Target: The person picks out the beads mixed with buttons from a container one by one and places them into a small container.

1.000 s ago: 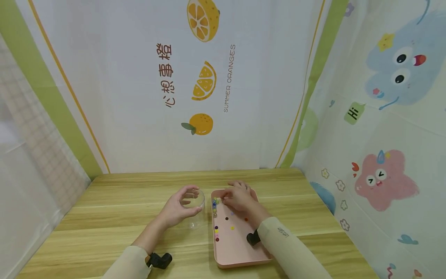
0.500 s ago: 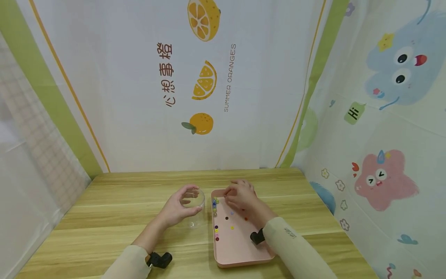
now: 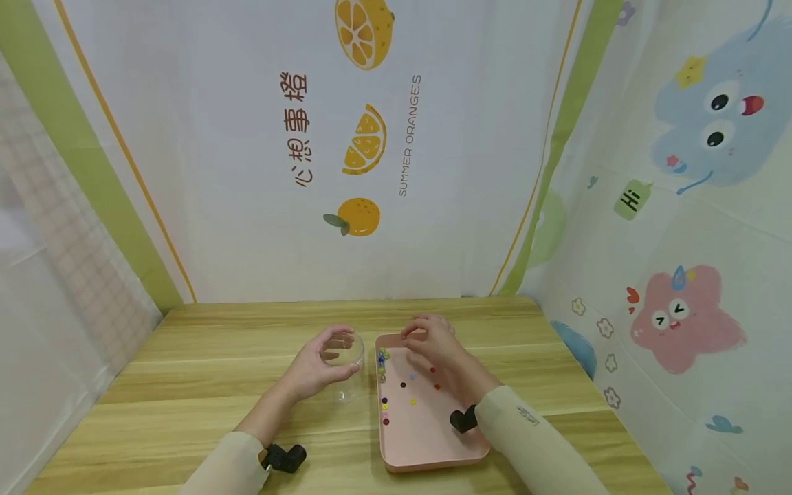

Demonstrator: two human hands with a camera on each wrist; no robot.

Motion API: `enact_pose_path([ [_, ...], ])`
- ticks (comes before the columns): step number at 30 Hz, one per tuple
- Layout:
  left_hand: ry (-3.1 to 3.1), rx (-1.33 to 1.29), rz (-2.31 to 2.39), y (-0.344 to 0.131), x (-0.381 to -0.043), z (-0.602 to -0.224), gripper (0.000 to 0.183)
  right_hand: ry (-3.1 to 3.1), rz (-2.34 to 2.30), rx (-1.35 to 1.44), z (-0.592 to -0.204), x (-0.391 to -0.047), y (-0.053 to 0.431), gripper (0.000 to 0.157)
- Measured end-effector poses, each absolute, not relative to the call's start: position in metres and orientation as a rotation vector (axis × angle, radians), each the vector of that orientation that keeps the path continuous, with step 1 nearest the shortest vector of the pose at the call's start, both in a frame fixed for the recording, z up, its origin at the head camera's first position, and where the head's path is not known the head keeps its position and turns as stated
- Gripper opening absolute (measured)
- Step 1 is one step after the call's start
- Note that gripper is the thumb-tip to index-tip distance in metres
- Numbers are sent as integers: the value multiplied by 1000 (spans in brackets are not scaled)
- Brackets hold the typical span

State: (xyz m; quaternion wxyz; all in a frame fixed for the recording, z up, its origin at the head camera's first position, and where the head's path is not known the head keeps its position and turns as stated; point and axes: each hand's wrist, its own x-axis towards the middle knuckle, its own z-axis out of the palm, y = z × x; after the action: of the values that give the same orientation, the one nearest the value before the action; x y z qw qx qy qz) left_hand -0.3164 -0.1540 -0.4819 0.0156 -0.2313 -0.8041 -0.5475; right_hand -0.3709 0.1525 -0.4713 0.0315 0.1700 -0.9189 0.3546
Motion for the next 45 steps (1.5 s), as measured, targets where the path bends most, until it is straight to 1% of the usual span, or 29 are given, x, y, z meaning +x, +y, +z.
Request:
enact_pose_path([
  [9,-2505,-713,-1706,-153,-317,-481,70,-2763,1202,506,-468,-369,157,9],
  [20,-2507,-706,-1700,-153,-317,-480,69,-2673,1350,502,-462,-362,155,9],
  [38,-2506,-710,-1710,-155,-318,-481,70,-2582,1425,619,-445,-357,141,16],
  [45,-2506,-713,-1730,-155,-317,-480,71,-2563,1440,653,-436,-353,132,15],
])
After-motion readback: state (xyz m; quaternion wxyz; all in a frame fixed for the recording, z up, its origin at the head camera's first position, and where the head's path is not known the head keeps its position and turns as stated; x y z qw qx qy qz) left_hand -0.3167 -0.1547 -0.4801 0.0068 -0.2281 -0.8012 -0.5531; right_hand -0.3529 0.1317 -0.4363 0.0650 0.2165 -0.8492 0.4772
